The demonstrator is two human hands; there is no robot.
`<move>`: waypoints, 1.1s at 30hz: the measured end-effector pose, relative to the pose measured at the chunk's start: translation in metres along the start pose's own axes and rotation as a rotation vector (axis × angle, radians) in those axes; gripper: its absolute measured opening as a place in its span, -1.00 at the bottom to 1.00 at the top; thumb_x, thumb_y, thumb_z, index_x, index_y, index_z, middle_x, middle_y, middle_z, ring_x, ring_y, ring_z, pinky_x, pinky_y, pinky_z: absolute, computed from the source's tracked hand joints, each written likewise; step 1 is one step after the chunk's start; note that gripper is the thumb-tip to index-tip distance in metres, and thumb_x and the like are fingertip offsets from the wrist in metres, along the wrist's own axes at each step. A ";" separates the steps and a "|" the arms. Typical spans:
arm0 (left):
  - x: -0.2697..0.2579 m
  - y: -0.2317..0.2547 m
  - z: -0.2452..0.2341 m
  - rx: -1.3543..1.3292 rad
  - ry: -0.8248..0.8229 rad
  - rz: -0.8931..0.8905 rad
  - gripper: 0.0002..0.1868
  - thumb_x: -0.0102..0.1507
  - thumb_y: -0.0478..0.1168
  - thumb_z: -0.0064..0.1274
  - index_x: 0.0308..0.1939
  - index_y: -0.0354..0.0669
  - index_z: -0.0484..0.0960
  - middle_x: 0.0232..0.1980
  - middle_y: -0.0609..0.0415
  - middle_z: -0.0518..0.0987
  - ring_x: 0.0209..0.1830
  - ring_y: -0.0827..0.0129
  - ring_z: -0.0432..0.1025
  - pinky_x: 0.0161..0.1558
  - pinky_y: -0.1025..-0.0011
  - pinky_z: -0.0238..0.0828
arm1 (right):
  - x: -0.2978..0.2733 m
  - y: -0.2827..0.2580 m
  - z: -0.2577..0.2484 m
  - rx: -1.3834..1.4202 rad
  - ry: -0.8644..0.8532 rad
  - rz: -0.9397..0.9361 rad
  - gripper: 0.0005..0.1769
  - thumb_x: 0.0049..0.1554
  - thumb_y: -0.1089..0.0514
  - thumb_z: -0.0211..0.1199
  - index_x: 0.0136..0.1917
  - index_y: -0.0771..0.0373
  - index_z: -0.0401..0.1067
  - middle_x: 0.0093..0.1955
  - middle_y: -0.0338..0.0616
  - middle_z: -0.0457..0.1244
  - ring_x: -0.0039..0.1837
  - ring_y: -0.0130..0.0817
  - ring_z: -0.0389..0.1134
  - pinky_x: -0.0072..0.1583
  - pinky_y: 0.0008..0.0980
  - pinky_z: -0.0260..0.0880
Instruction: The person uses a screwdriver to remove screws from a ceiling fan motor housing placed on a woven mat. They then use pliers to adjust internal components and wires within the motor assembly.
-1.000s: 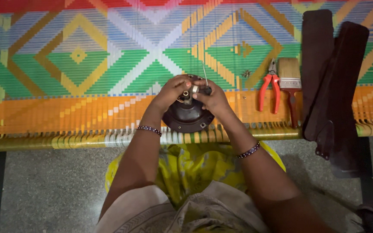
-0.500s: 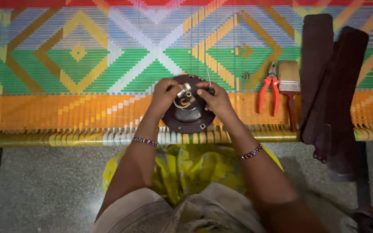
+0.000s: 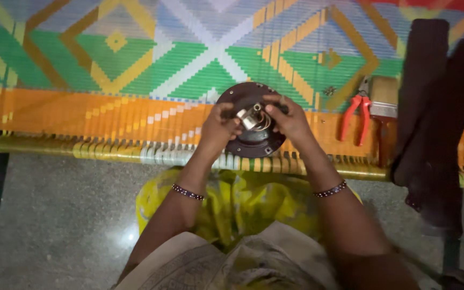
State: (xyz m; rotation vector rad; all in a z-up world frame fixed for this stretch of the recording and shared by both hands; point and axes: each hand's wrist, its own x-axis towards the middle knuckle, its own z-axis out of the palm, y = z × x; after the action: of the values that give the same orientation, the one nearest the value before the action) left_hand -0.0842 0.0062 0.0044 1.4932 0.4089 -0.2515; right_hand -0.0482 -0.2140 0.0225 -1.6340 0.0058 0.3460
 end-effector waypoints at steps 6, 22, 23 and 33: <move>-0.021 0.020 -0.010 0.393 -0.072 0.400 -0.68 0.27 -0.34 0.11 0.12 -0.23 0.59 -0.16 -0.03 0.73 -0.24 0.30 0.63 -0.18 0.37 0.56 | -0.001 -0.003 -0.006 -0.054 0.024 0.065 -0.57 0.21 -0.03 0.34 0.30 0.14 0.51 -0.11 -0.27 0.35 -0.35 -0.60 0.25 -0.30 -0.60 0.25; -0.048 0.035 0.006 0.781 -0.020 0.655 -0.44 0.16 -0.18 0.26 0.21 -0.28 0.56 -0.04 -0.18 0.62 0.02 -0.09 0.48 0.08 0.08 0.43 | -0.010 0.001 -0.007 0.007 -0.117 0.001 -0.45 0.24 -0.07 0.29 0.42 0.17 0.42 0.05 -0.31 0.34 -0.20 -0.67 0.27 -0.22 -0.59 0.36; -0.050 0.034 0.009 0.796 0.004 0.648 -0.43 0.14 -0.16 0.28 0.20 -0.29 0.56 -0.03 -0.19 0.61 0.04 -0.10 0.47 0.09 0.07 0.42 | -0.012 0.001 -0.007 0.024 -0.098 0.015 -0.41 0.22 -0.05 0.30 0.46 0.16 0.37 0.04 -0.30 0.33 -0.22 -0.64 0.26 -0.23 -0.57 0.35; -0.072 0.034 0.027 0.669 0.069 0.553 -0.37 0.16 -0.25 0.30 0.30 -0.15 0.45 0.19 -0.18 0.49 0.13 -0.09 0.45 0.11 0.11 0.43 | -0.022 0.006 -0.005 0.222 -0.056 0.092 -0.14 0.07 0.22 0.42 0.57 0.18 0.15 0.04 -0.24 0.30 -0.24 -0.58 0.27 -0.27 -0.54 0.33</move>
State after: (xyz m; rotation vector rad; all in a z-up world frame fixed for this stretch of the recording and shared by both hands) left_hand -0.1329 -0.0242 0.0659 2.2079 -0.0649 0.1223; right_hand -0.0694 -0.2237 0.0219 -1.4063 0.0752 0.4459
